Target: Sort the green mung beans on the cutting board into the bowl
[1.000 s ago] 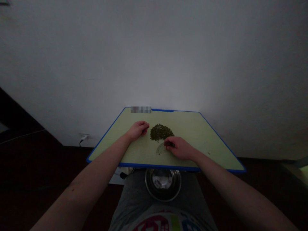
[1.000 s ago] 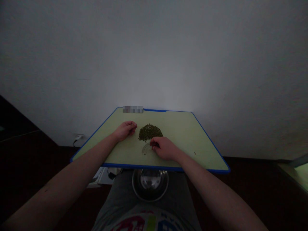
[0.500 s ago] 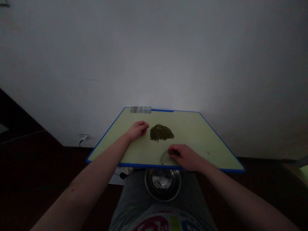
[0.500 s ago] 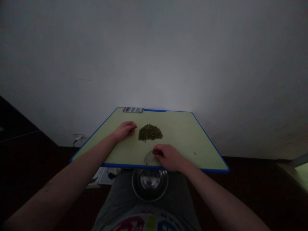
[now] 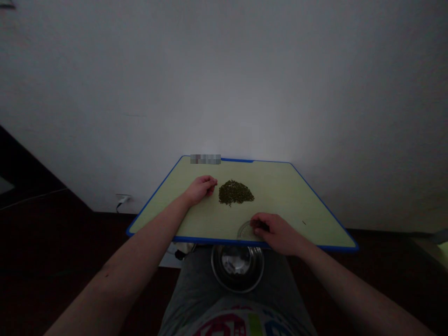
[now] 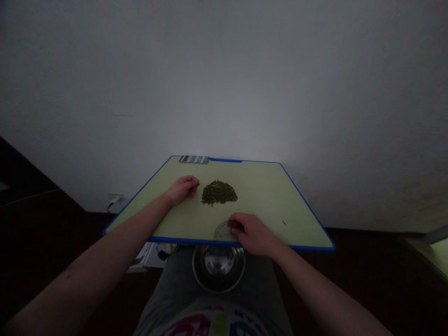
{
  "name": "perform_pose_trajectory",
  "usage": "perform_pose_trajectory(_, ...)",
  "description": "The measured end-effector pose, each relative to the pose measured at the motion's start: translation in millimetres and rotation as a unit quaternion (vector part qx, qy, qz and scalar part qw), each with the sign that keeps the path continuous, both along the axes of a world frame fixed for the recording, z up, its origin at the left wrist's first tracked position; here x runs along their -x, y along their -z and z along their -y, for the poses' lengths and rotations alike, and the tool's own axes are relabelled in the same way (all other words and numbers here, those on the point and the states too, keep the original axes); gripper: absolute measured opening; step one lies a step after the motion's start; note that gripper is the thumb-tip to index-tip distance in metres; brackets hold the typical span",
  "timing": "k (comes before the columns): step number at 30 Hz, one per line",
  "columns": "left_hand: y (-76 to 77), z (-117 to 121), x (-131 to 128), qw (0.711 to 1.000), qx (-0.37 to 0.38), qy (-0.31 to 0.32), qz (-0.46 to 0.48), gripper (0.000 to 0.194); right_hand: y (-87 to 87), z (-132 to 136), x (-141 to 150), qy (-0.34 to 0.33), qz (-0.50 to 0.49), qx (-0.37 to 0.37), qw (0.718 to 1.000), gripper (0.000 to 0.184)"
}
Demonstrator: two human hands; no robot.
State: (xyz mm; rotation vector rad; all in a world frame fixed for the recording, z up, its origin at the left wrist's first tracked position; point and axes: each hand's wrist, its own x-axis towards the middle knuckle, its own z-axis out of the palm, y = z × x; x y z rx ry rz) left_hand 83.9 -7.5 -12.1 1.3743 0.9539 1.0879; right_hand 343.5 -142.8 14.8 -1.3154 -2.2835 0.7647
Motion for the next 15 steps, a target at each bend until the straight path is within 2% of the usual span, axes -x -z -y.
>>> perform_pose_trajectory(8, 2.0, -1, 1, 1.000, -0.004, 0.004, -0.007, 0.024, 2.1, -3, -4, 0.015, 0.010, -0.021, 1.000, 0.014)
perform_pose_trajectory(15, 2.3, 0, 0, 1.000, -0.010, -0.004, -0.013, 0.024, 12.2, -37, -7, 0.099, 0.017, -0.088, 0.991, 0.020)
